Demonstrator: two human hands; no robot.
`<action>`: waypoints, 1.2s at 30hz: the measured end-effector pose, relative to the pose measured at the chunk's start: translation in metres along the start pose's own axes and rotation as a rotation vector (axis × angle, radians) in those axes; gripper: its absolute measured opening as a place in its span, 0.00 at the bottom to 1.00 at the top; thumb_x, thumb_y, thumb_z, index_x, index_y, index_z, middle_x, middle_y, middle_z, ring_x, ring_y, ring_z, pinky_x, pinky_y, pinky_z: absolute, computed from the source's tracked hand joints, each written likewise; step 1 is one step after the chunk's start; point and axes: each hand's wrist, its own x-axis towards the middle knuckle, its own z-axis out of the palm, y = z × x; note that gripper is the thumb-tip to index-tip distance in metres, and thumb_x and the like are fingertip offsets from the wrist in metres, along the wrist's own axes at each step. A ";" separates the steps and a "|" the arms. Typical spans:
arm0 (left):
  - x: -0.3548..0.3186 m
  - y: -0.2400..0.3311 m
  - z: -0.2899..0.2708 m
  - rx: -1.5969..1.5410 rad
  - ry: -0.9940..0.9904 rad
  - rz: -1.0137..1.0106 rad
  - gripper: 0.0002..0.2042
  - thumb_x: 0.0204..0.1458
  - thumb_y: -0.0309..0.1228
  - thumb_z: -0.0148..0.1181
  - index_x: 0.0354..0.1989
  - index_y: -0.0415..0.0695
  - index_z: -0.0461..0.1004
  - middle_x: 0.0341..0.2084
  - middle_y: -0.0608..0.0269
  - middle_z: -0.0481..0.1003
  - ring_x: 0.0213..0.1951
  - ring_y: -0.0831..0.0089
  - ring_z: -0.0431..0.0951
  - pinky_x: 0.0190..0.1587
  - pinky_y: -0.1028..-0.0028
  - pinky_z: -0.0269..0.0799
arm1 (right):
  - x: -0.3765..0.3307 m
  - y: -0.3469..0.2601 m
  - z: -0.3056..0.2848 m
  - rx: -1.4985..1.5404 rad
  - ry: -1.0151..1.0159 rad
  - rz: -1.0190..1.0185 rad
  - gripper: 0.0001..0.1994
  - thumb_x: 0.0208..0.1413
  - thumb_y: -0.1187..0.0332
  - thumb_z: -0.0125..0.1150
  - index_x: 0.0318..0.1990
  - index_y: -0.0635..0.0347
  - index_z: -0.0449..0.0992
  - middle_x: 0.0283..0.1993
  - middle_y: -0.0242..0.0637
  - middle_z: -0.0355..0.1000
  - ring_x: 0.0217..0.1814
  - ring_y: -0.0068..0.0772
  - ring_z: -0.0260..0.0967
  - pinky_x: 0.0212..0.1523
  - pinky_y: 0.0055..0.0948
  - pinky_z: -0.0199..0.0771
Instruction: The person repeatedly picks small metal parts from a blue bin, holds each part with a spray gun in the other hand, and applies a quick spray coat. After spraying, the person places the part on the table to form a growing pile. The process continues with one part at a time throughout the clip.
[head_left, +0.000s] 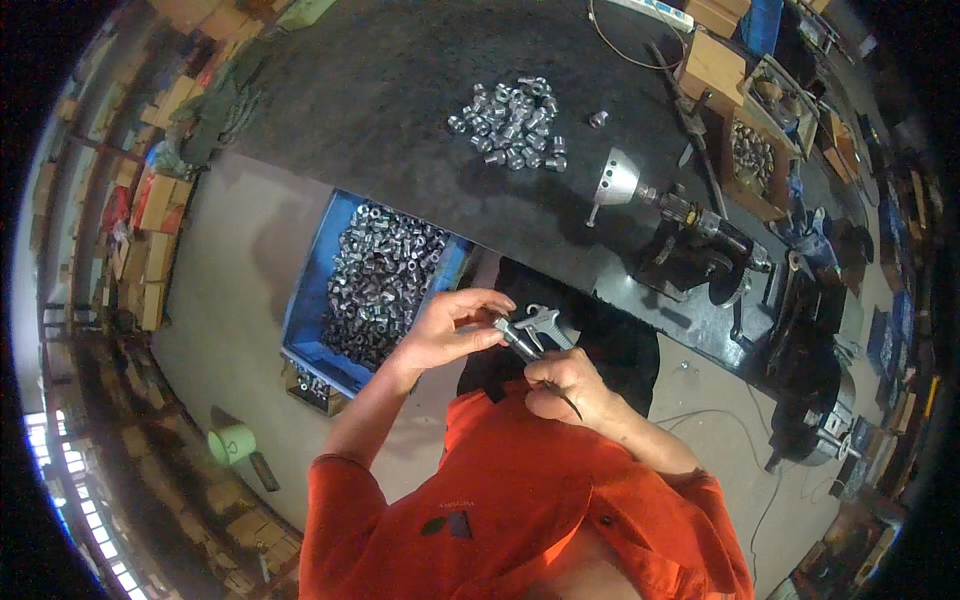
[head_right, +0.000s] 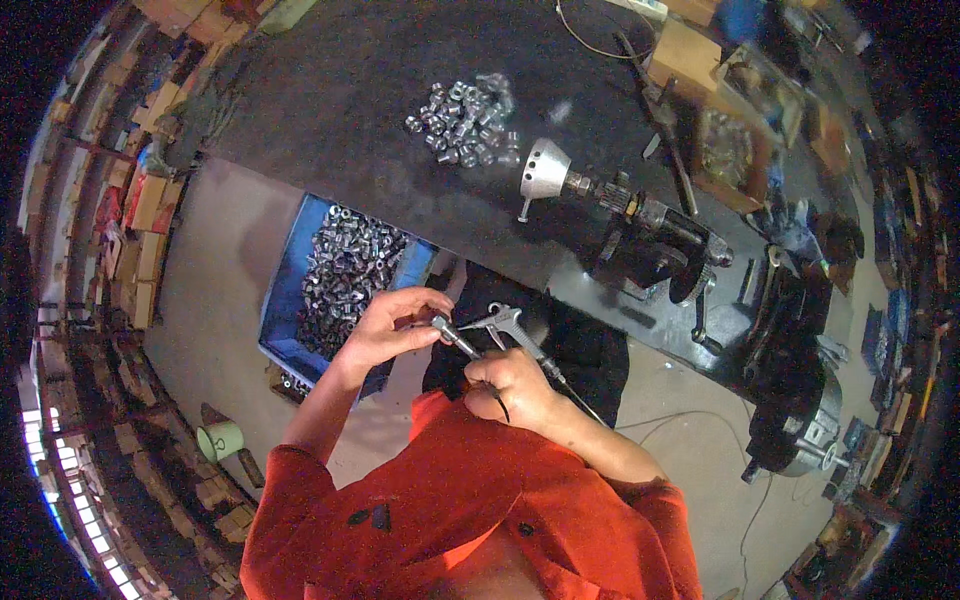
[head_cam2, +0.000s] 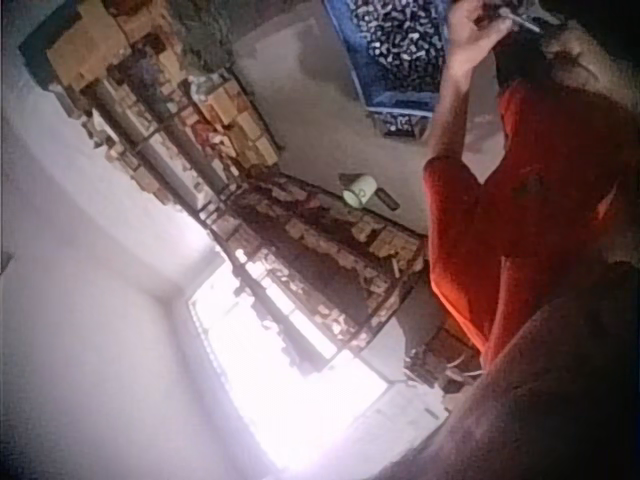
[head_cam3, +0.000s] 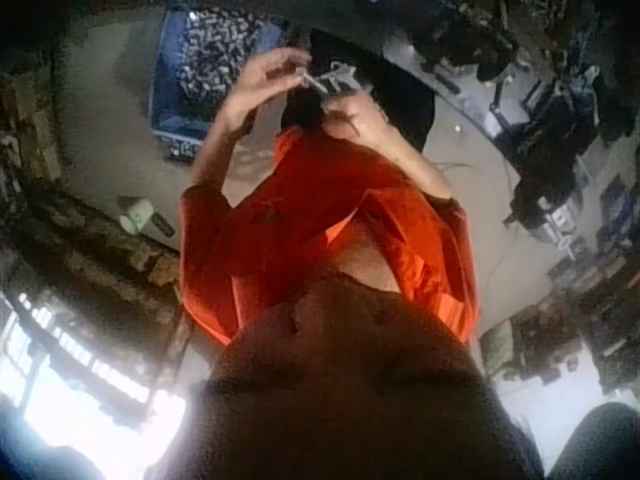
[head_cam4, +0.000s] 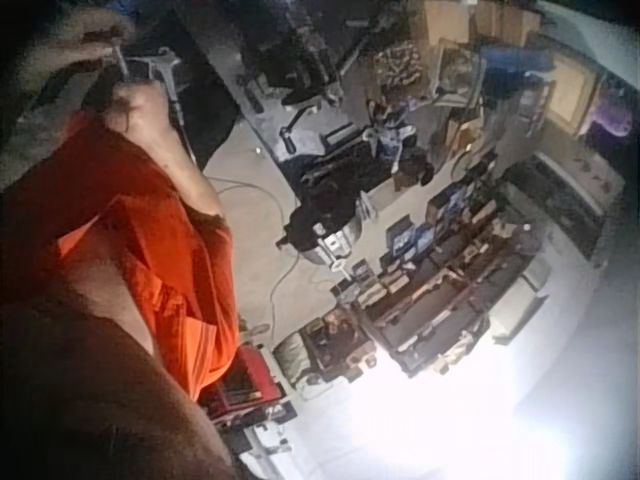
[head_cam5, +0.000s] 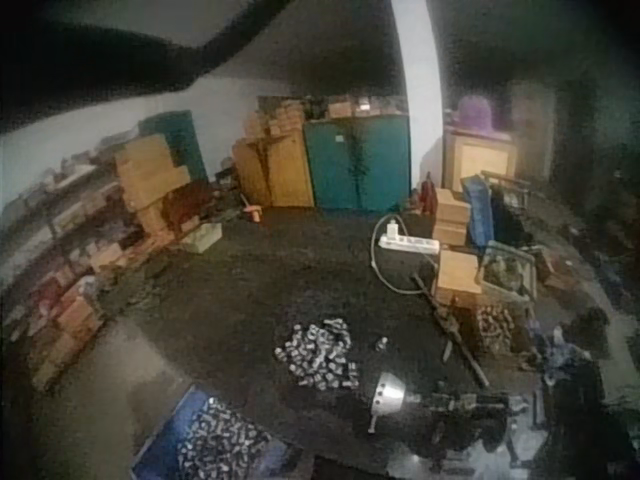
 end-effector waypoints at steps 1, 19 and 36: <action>0.000 0.003 0.000 -0.024 -0.005 -0.010 0.14 0.50 0.28 0.59 0.45 0.36 0.70 0.33 0.65 0.73 0.33 0.80 0.74 0.35 0.81 0.70 | 0.000 0.000 0.000 0.000 0.006 0.007 0.08 0.33 0.72 0.57 0.15 0.60 0.63 0.16 0.44 0.61 0.20 0.49 0.63 0.20 0.42 0.60; 0.005 -0.010 -0.012 0.849 0.446 0.131 0.12 0.36 0.22 0.62 0.33 0.41 0.75 0.19 0.59 0.73 0.20 0.76 0.72 0.24 0.76 0.67 | -0.005 -0.018 -0.020 0.049 0.134 -0.078 0.11 0.28 0.76 0.55 0.12 0.59 0.57 0.13 0.38 0.52 0.15 0.41 0.54 0.16 0.35 0.50; 0.012 -0.024 0.016 0.979 0.374 0.338 0.14 0.29 0.25 0.65 0.30 0.44 0.75 0.14 0.61 0.70 0.18 0.66 0.72 0.22 0.71 0.67 | 0.027 -0.002 -0.007 -0.101 0.132 -0.170 0.09 0.31 0.77 0.54 0.14 0.60 0.58 0.15 0.42 0.58 0.19 0.47 0.61 0.19 0.41 0.58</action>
